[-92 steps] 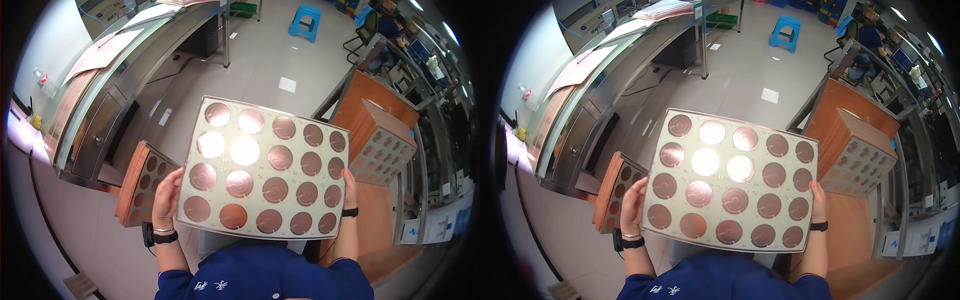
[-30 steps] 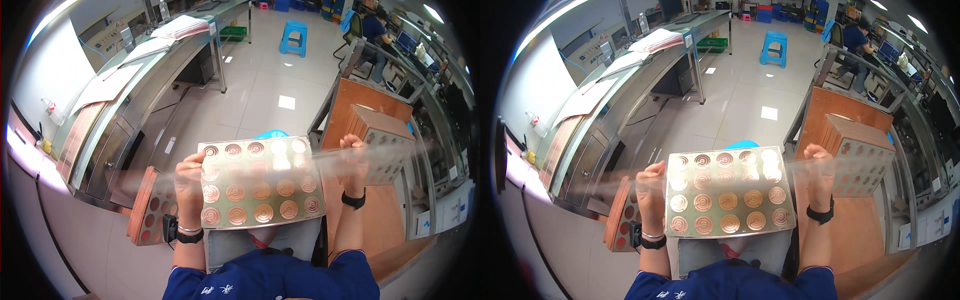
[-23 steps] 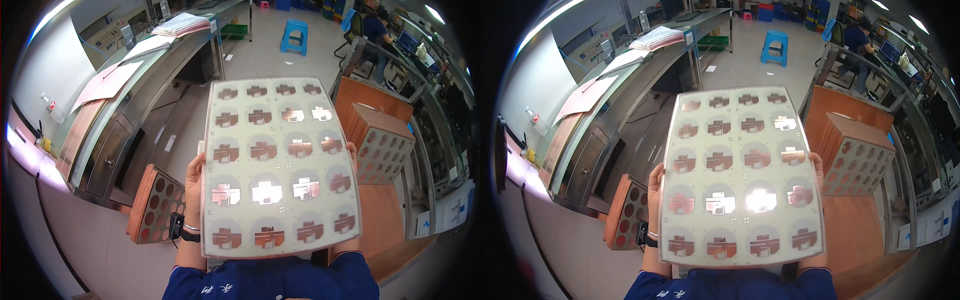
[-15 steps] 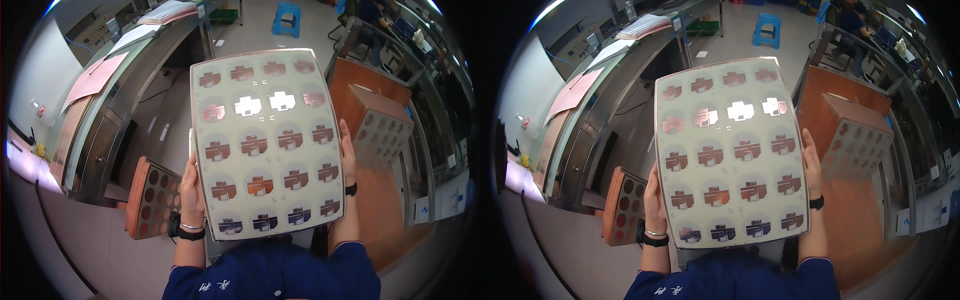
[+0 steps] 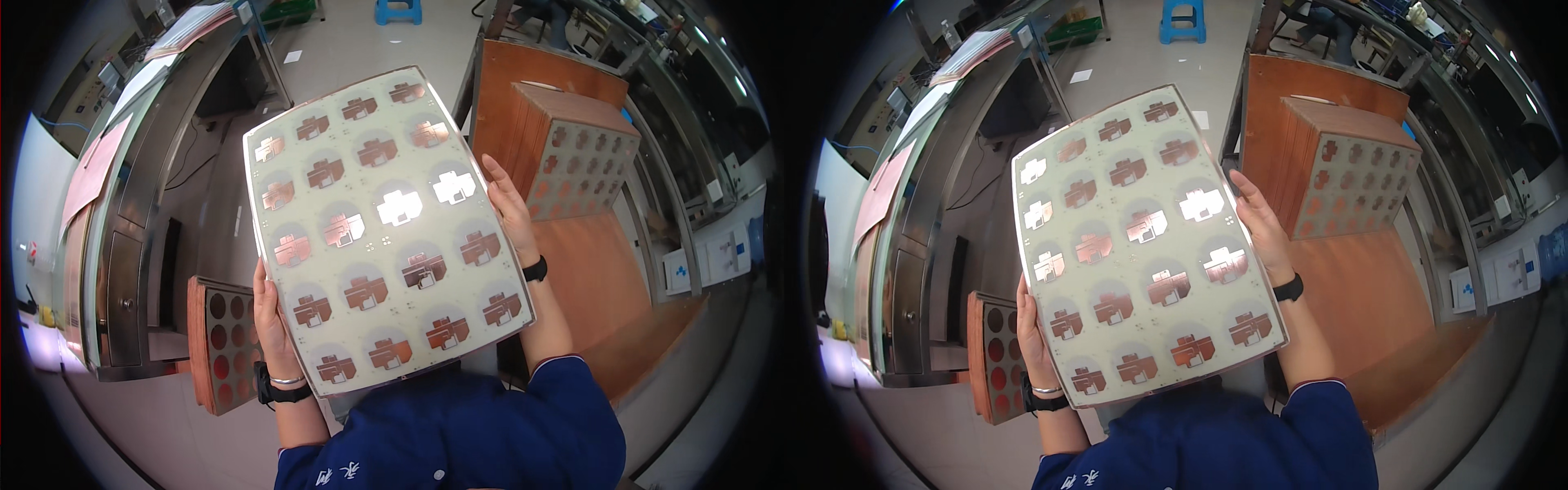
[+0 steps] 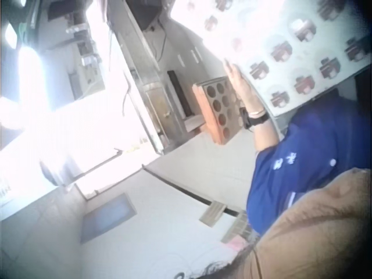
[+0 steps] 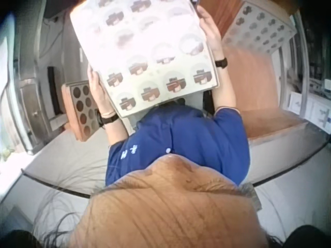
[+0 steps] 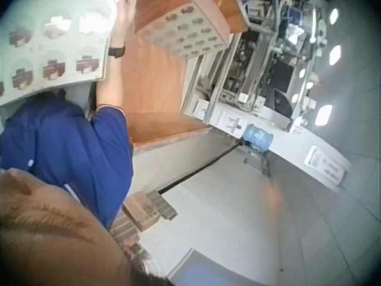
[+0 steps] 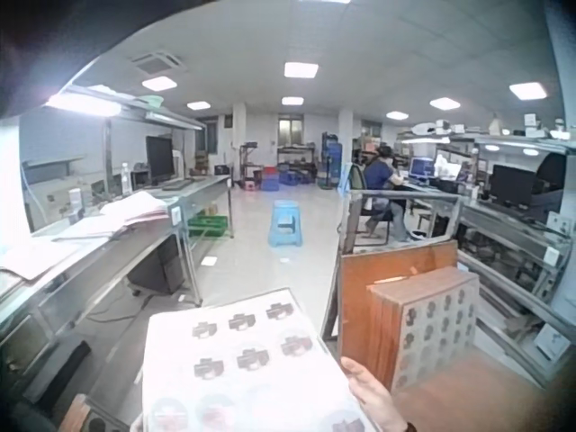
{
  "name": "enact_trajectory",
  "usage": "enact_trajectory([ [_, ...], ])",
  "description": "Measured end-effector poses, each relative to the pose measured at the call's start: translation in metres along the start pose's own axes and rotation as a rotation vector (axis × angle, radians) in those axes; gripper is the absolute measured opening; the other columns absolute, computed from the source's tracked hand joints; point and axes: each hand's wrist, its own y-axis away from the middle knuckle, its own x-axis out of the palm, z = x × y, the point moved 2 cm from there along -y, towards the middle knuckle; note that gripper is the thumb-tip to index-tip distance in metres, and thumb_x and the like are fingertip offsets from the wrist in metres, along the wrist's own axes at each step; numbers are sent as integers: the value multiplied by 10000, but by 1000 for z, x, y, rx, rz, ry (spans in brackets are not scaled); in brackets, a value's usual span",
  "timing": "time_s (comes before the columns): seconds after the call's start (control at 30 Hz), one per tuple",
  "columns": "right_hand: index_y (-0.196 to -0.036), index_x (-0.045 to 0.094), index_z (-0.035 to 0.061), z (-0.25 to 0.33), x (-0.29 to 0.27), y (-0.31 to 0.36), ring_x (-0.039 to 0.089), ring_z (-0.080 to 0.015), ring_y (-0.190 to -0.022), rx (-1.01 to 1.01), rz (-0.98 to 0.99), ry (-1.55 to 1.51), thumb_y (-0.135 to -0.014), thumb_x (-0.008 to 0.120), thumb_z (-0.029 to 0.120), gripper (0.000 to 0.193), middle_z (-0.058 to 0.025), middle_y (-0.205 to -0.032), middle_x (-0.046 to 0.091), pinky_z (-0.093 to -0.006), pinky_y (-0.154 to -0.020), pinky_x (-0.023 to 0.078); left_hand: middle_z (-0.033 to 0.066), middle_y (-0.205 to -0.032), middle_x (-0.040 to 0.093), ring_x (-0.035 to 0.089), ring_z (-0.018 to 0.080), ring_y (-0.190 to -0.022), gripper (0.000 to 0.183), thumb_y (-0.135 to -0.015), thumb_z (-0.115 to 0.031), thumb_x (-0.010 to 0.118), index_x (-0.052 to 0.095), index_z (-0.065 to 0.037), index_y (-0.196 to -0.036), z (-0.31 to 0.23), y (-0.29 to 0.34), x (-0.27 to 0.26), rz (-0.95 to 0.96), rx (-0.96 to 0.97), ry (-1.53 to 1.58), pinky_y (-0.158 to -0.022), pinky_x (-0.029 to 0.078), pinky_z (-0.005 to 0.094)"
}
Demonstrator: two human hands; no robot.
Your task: Inspecting and flipping large etched metal sheets or circuit board panels on a production floor.
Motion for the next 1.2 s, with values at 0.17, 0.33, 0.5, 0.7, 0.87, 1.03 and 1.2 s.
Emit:
enact_trajectory([
  [0.17,-1366,353,48,-8,-11,-1,533,-123,-1072,25,-88,96,-968,380,67,399,-98,-1195,545,-261,-904,436,134,-1312,444,496,220,-1170,427,-981,-176,384,280,-39,-1372,3,3,10,-21,-15,-45,-961,464,365],
  [0.33,-1367,341,36,-4,-9,0,511,-139,-1120,34,-66,122,-960,395,55,411,-112,-1248,516,-267,-917,432,112,-1359,408,456,200,-1214,434,-985,-190,364,278,-60,-1390,0,3,2,-21,-3,-74,-1005,428,366],
  [0.5,-1319,386,30,-5,-6,1,483,-188,-1190,57,-92,27,-924,414,-15,399,-116,-1314,464,-320,-1008,408,120,-1358,412,461,218,-1215,417,-979,-147,374,290,-63,-1378,4,-5,-21,26,-17,-21,-1000,442,364],
  [0.7,-1310,396,30,-10,-15,9,474,-197,-1201,49,-95,71,-917,420,-22,397,-119,-1322,459,-325,-1003,416,121,-1326,456,481,211,-1194,426,-965,-113,417,311,-88,-1377,7,-3,-37,113,-47,42,-973,464,361],
  [0.87,-1311,405,44,-4,-14,16,467,-200,-1210,6,-108,71,-919,405,-34,400,-116,-1326,458,-331,-1001,421,119,-1325,455,482,216,-1192,424,-961,-107,428,321,-89,-1371,7,-1,-34,107,-25,33,-977,451,360],
  [1.03,-1336,393,68,-1,-10,20,456,-205,-1217,-34,-66,72,-919,483,48,427,-127,-1350,438,-336,-993,414,114,-1316,465,487,212,-1187,417,-958,-96,428,331,-86,-1364,7,-1,-28,64,10,-5,-982,444,366],
  [1.2,-1350,358,19,2,3,32,465,-196,-1196,37,157,-66,-903,553,153,506,-120,-1320,458,-327,-962,419,118,-1323,463,494,208,-1182,408,-955,-92,430,347,-68,-1354,7,4,-30,69,88,2,-981,447,350],
])
